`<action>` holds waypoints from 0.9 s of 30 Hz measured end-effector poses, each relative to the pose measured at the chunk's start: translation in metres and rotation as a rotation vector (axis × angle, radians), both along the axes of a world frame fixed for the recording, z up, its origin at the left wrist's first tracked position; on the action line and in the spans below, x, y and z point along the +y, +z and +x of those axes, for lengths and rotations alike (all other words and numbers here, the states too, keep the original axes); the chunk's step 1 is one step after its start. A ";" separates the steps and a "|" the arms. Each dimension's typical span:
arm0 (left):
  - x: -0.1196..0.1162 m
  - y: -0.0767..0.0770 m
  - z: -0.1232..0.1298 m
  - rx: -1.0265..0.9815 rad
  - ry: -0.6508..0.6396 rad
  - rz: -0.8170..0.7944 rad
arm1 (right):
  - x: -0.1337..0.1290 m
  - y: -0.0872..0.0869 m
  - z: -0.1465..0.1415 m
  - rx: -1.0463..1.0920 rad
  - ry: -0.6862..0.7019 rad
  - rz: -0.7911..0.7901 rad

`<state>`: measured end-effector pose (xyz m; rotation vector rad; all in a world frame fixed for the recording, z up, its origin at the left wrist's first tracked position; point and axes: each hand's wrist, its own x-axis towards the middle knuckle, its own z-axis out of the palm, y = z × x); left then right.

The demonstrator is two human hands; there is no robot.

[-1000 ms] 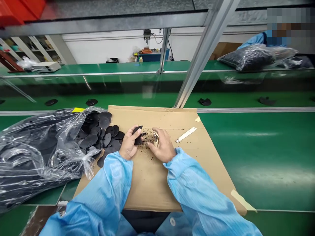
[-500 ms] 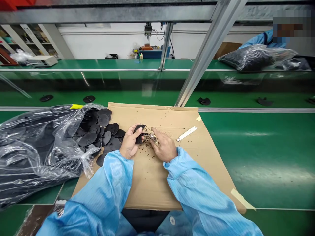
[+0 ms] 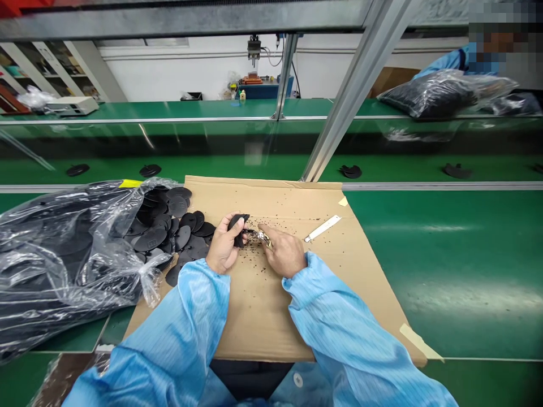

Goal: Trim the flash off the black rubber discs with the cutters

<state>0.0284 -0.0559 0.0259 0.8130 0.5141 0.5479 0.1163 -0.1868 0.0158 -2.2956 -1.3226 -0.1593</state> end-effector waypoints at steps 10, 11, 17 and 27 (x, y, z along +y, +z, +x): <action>-0.001 0.000 0.001 0.012 0.062 0.056 | 0.000 -0.004 0.004 0.162 0.004 0.126; -0.001 -0.001 0.002 0.004 0.079 0.077 | 0.000 -0.004 0.005 0.181 -0.016 0.170; -0.003 -0.008 0.003 -0.006 0.073 0.216 | 0.000 0.001 0.000 0.334 -0.031 0.460; -0.005 -0.004 0.002 0.003 0.004 0.104 | -0.002 0.005 -0.008 0.358 0.263 0.397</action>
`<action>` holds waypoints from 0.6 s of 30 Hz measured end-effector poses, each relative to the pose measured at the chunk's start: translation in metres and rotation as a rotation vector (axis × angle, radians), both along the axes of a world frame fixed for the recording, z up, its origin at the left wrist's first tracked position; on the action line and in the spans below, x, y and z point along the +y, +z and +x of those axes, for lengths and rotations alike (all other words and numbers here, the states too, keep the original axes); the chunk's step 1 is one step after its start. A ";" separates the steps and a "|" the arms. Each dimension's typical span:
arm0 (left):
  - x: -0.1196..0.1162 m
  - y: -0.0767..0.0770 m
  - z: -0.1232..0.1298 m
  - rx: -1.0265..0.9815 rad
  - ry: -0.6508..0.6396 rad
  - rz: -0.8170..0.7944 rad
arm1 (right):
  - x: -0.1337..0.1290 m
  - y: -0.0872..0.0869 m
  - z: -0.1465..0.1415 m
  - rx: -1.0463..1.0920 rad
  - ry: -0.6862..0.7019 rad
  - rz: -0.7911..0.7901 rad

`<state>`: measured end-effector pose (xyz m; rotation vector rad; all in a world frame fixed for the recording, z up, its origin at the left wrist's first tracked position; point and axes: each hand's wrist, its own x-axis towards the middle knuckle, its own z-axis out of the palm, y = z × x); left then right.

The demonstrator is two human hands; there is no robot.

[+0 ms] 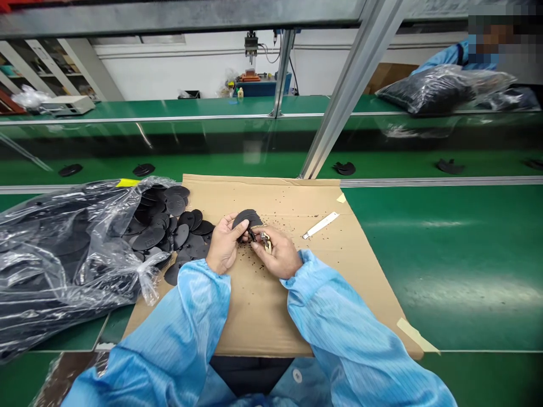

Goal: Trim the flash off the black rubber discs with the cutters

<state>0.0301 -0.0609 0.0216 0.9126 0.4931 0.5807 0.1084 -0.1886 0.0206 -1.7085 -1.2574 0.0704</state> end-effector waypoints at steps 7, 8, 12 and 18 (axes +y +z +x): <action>0.007 0.002 0.000 -0.081 0.065 -0.140 | 0.002 -0.003 -0.001 -0.066 0.019 0.018; 0.007 0.003 0.000 -0.072 0.073 -0.152 | 0.002 -0.003 0.000 -0.064 -0.033 0.017; 0.009 0.007 -0.002 -0.003 0.048 -0.216 | 0.004 -0.004 0.004 -0.146 -0.205 -0.033; 0.010 0.008 -0.006 -0.012 -0.169 -0.355 | 0.003 -0.003 0.003 -0.328 -0.238 -0.213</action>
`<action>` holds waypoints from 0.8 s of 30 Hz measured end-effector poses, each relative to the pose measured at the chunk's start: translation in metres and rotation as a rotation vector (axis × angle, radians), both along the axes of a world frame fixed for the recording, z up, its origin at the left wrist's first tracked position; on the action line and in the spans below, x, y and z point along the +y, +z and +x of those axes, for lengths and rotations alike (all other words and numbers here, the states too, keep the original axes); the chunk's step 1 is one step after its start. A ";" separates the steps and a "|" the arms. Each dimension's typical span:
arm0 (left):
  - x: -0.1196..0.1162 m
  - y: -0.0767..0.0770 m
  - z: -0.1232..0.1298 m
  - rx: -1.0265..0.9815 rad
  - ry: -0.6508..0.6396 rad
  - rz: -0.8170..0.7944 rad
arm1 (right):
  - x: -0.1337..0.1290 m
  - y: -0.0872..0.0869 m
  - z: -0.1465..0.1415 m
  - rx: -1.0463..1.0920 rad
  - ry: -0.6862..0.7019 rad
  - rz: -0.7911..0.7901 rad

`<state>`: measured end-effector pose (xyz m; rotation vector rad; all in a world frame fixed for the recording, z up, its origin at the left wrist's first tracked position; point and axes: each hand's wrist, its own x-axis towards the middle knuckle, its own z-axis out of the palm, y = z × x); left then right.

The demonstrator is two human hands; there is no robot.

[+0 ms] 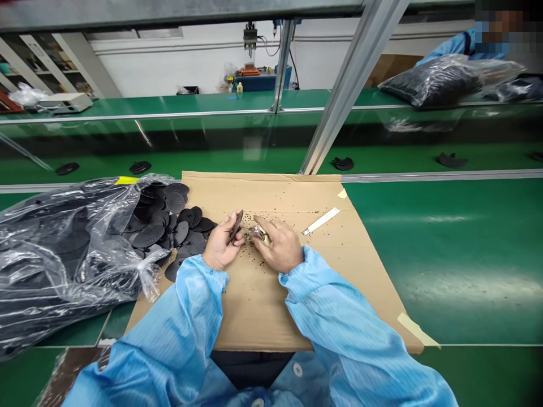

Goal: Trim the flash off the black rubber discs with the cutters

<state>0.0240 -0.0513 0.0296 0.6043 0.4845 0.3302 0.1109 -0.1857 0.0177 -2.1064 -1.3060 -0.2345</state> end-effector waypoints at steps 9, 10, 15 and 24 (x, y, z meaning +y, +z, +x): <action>-0.002 0.004 -0.003 0.005 -0.088 0.060 | -0.001 0.017 -0.011 0.107 0.025 -0.283; -0.003 0.004 -0.003 0.008 -0.088 0.066 | -0.002 0.018 -0.011 0.110 0.027 -0.307; -0.004 0.006 -0.003 0.028 -0.078 0.090 | -0.003 0.021 -0.011 0.088 0.017 -0.429; -0.008 0.002 0.000 0.077 0.007 0.163 | -0.003 0.024 -0.012 0.029 -0.018 -0.553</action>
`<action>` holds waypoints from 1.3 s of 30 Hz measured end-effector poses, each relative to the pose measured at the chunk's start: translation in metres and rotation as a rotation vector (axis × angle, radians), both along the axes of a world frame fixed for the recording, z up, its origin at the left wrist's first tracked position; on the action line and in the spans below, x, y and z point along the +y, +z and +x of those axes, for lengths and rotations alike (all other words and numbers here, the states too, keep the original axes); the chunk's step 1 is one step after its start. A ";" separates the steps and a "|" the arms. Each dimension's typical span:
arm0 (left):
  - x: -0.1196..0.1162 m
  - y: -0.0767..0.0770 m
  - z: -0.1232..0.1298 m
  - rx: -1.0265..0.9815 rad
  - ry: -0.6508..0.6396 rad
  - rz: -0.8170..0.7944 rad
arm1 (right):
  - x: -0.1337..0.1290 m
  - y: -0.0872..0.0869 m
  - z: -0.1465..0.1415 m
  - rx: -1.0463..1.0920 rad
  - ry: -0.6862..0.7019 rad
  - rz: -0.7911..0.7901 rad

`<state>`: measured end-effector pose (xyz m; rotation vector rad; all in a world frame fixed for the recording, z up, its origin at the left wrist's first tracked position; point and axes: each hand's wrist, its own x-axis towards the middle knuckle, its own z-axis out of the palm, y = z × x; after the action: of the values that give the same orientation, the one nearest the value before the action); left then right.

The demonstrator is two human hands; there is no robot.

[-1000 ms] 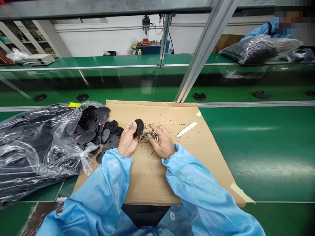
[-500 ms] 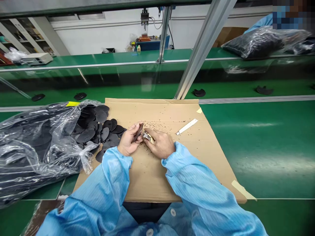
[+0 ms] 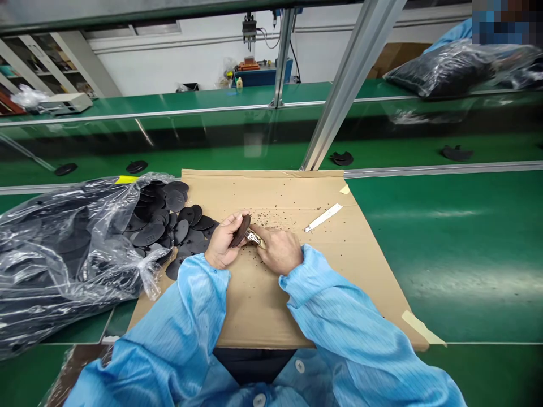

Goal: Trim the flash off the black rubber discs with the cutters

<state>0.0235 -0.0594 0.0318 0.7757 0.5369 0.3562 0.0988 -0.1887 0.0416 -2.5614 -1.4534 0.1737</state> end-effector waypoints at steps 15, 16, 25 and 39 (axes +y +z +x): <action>0.004 -0.001 0.000 -0.103 -0.045 -0.155 | 0.000 -0.014 0.010 0.595 -0.118 0.598; 0.004 -0.001 0.000 -0.103 -0.023 -0.161 | -0.001 -0.014 0.014 0.784 -0.153 0.668; -0.001 -0.004 0.006 -0.151 0.210 -0.046 | -0.004 -0.003 0.044 2.123 -0.244 0.721; -0.004 -0.020 0.013 -0.055 0.133 0.010 | 0.054 0.054 0.005 0.348 0.020 0.518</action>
<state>0.0362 -0.0634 0.0118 0.7396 0.5366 0.5022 0.1037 -0.1343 0.0960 -1.9866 -1.2016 0.2021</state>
